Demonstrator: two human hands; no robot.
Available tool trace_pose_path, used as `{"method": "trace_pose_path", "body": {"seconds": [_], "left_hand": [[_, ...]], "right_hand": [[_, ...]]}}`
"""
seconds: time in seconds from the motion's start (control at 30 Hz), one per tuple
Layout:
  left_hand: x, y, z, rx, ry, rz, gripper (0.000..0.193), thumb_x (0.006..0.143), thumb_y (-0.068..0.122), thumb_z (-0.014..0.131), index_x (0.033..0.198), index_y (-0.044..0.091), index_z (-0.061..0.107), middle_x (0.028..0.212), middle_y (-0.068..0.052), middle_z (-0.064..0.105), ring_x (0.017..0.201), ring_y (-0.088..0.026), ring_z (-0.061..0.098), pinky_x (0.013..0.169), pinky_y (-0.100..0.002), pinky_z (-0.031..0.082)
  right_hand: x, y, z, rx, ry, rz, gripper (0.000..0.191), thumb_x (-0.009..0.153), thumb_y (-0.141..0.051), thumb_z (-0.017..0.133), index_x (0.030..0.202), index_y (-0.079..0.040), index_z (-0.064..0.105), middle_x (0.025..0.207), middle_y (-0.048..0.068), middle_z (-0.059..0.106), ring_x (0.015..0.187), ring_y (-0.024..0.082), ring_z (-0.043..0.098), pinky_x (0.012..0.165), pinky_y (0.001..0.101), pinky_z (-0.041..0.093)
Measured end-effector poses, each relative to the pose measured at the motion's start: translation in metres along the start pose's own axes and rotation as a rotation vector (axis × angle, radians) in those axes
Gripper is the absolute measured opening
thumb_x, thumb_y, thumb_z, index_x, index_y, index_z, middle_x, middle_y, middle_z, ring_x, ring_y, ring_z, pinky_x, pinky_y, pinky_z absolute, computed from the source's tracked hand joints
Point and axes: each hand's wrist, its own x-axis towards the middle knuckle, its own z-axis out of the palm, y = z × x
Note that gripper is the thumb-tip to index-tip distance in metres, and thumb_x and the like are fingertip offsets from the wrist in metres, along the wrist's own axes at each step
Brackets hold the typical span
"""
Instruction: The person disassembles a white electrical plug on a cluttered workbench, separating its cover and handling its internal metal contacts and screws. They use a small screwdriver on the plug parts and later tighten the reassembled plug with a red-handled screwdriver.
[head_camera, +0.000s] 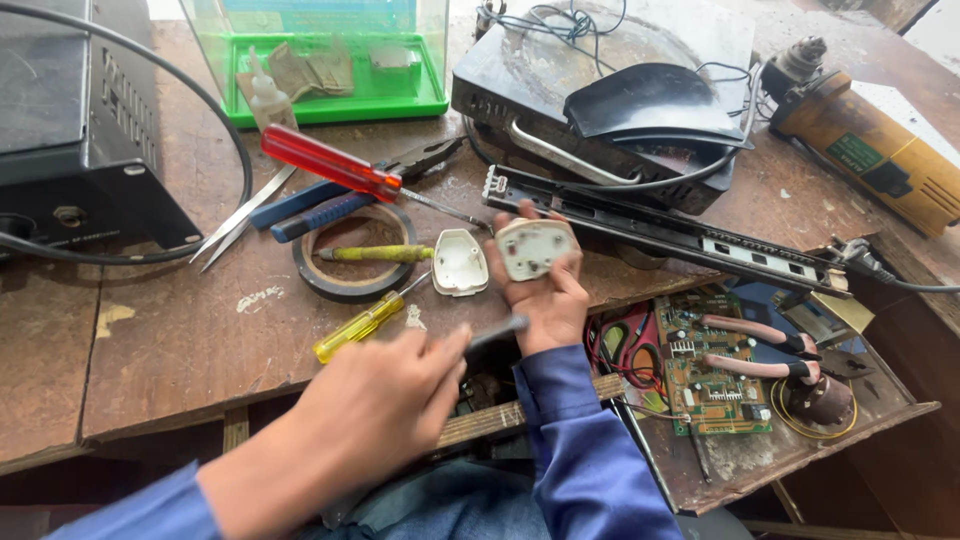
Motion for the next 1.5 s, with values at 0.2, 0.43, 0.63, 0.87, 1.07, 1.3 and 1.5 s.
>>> {"method": "trace_pose_path", "body": {"seconds": [0.2, 0.43, 0.63, 0.87, 1.07, 1.3, 1.5], "left_hand": [[0.015, 0.004, -0.011, -0.162, 0.279, -0.077, 0.023, 0.098, 0.025, 0.062, 0.099, 0.002, 0.064, 0.073, -0.015, 0.069, 0.060, -0.036, 0.067, 0.053, -0.046, 0.052], [0.076, 0.001, 0.019, -0.325, 0.311, -0.194, 0.032, 0.094, 0.033, 0.069, 0.097, 0.001, 0.064, 0.073, -0.021, 0.070, 0.070, -0.041, 0.069, 0.062, -0.051, 0.052], [0.115, 0.004, 0.038, -0.458, 0.424, -0.185, 0.024, 0.088, 0.024, 0.071, 0.096, 0.001, 0.070, 0.077, -0.022, 0.070, 0.075, -0.040, 0.070, 0.068, -0.049, 0.053], [0.137, -0.010, 0.038, -0.533, 0.297, -0.236, 0.028, 0.081, 0.027, 0.075, 0.086, 0.000, 0.071, 0.076, -0.022, 0.070, 0.073, -0.038, 0.072, 0.065, -0.047, 0.054], [0.166, -0.012, 0.028, -0.491, 0.254, -0.057, 0.031, 0.076, 0.024, 0.076, 0.077, -0.006, 0.069, 0.069, -0.026, 0.066, 0.068, -0.039, 0.072, 0.063, -0.046, 0.056], [0.187, -0.007, 0.019, -0.465, 0.248, -0.033, 0.029, 0.073, 0.021, 0.075, 0.075, -0.008, 0.070, 0.068, -0.028, 0.065, 0.066, -0.039, 0.072, 0.063, -0.044, 0.055], [0.202, 0.003, 0.014, -0.428, 0.328, -0.008, 0.024, 0.074, 0.018, 0.071, 0.077, -0.006, 0.070, 0.071, -0.025, 0.068, 0.072, -0.038, 0.073, 0.068, -0.045, 0.058]], "right_hand": [[0.003, -0.004, -0.003, 0.146, 0.121, -0.089, 0.044, 0.110, -0.038, 0.036, 0.145, -0.015, 0.047, 0.163, 0.018, 0.038, 0.151, 0.043, 0.037, 0.124, 0.0602, 0.034], [0.000, -0.005, -0.006, 0.157, 0.058, -0.022, 0.049, 0.109, -0.038, 0.035, 0.150, -0.013, 0.044, 0.161, 0.019, 0.039, 0.148, 0.046, 0.038, 0.120, 0.0584, 0.038], [-0.001, -0.007, -0.019, 0.073, 0.149, -0.023, 0.047, 0.112, -0.035, 0.038, 0.154, -0.014, 0.043, 0.159, 0.019, 0.042, 0.143, 0.033, 0.047, 0.120, 0.0504, 0.040], [-0.002, -0.006, -0.023, 0.187, 0.056, -0.054, 0.042, 0.113, -0.032, 0.039, 0.150, -0.015, 0.047, 0.159, 0.016, 0.048, 0.133, 0.028, 0.053, 0.119, 0.0465, 0.040], [0.001, -0.006, -0.028, 0.112, 0.254, -0.045, 0.046, 0.110, -0.039, 0.040, 0.146, -0.012, 0.048, 0.145, 0.011, 0.053, 0.130, 0.027, 0.055, 0.117, 0.0484, 0.038], [0.006, 0.005, -0.044, -0.226, 0.385, -0.128, 0.037, 0.109, -0.031, 0.046, 0.138, -0.009, 0.049, 0.127, 0.010, 0.059, 0.111, 0.023, 0.061, 0.100, 0.0420, 0.051], [0.002, 0.038, -0.042, -0.937, 0.649, -0.112, 0.036, 0.117, -0.025, 0.045, 0.132, 0.008, 0.050, 0.085, 0.032, 0.051, 0.066, 0.038, 0.048, 0.060, 0.0521, 0.037]]}}
